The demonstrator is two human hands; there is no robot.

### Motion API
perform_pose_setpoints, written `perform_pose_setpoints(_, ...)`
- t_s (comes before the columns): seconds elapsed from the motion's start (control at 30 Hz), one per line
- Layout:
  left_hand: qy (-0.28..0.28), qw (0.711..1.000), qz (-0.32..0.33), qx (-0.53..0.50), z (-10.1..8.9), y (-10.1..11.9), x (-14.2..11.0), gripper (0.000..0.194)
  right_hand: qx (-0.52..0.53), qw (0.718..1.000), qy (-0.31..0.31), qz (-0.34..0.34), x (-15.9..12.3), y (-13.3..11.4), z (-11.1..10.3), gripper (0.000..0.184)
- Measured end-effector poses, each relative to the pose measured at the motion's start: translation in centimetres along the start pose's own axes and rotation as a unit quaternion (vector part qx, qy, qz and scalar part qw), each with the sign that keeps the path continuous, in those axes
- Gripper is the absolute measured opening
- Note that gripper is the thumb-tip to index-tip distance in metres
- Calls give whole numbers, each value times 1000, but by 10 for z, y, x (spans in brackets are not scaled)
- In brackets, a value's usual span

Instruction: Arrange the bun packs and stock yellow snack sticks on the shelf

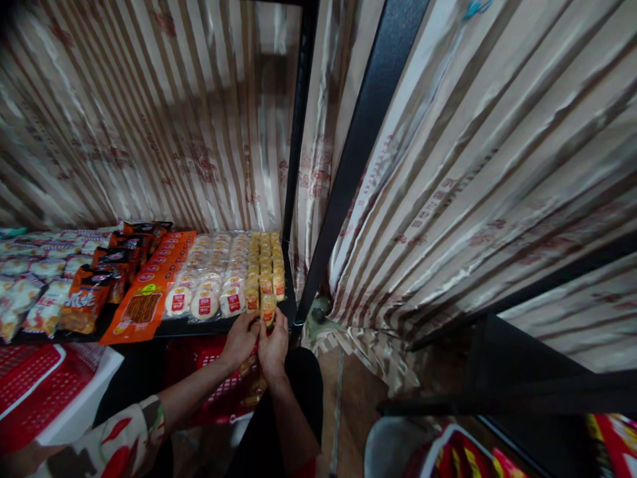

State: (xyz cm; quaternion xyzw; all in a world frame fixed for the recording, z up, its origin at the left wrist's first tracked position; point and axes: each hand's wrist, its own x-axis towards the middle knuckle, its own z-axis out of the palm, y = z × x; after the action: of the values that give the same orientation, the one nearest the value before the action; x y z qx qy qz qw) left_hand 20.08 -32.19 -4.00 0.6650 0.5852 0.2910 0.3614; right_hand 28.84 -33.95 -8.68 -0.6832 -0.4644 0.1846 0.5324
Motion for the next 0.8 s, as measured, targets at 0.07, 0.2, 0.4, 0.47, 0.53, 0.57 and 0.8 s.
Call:
perform_pose_setpoints(0.07, 15, 1000, -1, -25, 3, 0, 1, 34, -15, 1000, 9, -12, 4, 1, 0, 46)
perform_pose_setpoints(0.2, 22, 998, -13, -66, 9, -2, 4, 35, -38, 998, 14, -37, 13, 3, 2, 46)
perform_pose_setpoints(0.4, 13, 998, -9, -60, 9, -2, 10, 35, -68, 996, 19, -45, 23, 2, 6, 44)
perform_pose_setpoints(0.47, 10, 999, -10, -50, 7, -1, 11, 35, -77, 996, 19, -45, 25, 1, 7, 44)
perform_pose_setpoints(0.53, 10, 999, -6, -49, 7, -2, 13, 35, -78, 996, 13, -50, 27, 1, 8, 44)
perform_pose_setpoints(0.57, 10, 999, -3, -51, 7, -2, 14, 35, -77, 996, 11, -53, 28, 1, 8, 45)
perform_pose_setpoints(0.8, 14, 997, -16, -77, 7, -4, 16, 32, -75, 995, 16, -59, 33, 8, 13, 44)
